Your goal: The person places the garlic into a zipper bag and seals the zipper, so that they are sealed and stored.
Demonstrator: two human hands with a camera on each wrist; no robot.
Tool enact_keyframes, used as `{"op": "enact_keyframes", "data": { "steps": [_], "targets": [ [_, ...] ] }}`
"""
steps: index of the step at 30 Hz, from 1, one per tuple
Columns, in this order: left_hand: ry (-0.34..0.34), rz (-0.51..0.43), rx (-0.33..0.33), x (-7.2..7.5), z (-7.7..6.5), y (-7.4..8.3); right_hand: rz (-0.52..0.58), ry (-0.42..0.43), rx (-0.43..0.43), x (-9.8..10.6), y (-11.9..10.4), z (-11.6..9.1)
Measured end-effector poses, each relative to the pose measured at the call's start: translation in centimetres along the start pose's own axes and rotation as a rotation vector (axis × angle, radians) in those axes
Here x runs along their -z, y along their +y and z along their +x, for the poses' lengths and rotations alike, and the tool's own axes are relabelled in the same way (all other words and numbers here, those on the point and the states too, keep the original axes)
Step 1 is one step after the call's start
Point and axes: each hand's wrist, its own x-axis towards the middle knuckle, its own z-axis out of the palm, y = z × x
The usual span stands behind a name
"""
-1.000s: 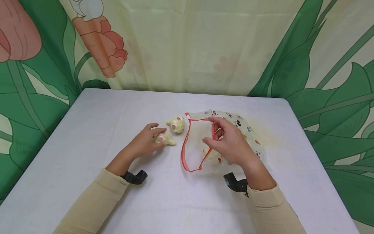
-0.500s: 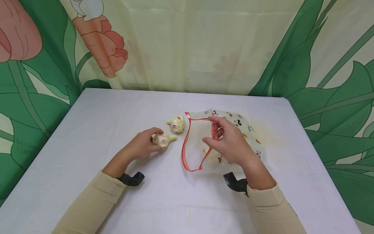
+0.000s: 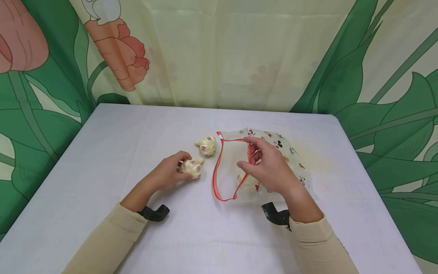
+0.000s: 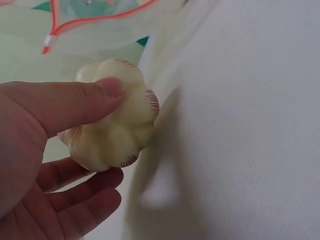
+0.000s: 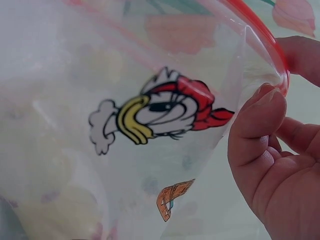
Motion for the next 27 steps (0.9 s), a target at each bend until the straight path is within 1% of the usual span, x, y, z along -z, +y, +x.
{"op": "enact_keyframes", "data": {
  "steps": [2, 4, 8, 10, 16, 19, 21, 27],
  "targets": [
    [-0.003, -0.003, -0.009, 0.1, -0.3, 0.3, 0.001, 0.0, -0.005, 0.0, 0.0, 0.0],
    [-0.008, -0.014, -0.039, 0.4, -0.7, 0.7, 0.001, 0.001, -0.006, 0.0, 0.0, 0.0],
    [-0.015, -0.048, -0.139, 1.1, -1.7, 1.5, 0.004, 0.003, -0.003, -0.1, 0.0, 0.0],
    [-0.021, -0.06, -0.178, 1.4, -2.0, 1.9, 0.005, 0.005, -0.002, -0.1, 0.0, 0.0],
    [-0.078, -0.107, -0.232, 1.9, -2.7, 2.7, -0.003, -0.001, -0.005, -0.1, -0.1, 0.0],
    [-0.105, -0.136, -0.276, 1.8, -2.7, 3.2, -0.01, 0.0, -0.005, -0.1, -0.1, 0.0],
    [-0.122, -0.138, -0.308, 1.7, -2.6, 3.6, -0.014, 0.002, -0.004, -0.1, -0.1, 0.0],
    [-0.164, -0.088, -0.391, 0.5, -1.6, 4.7, -0.016, 0.005, 0.009, -0.1, -0.1, 0.1]
  ]
}}
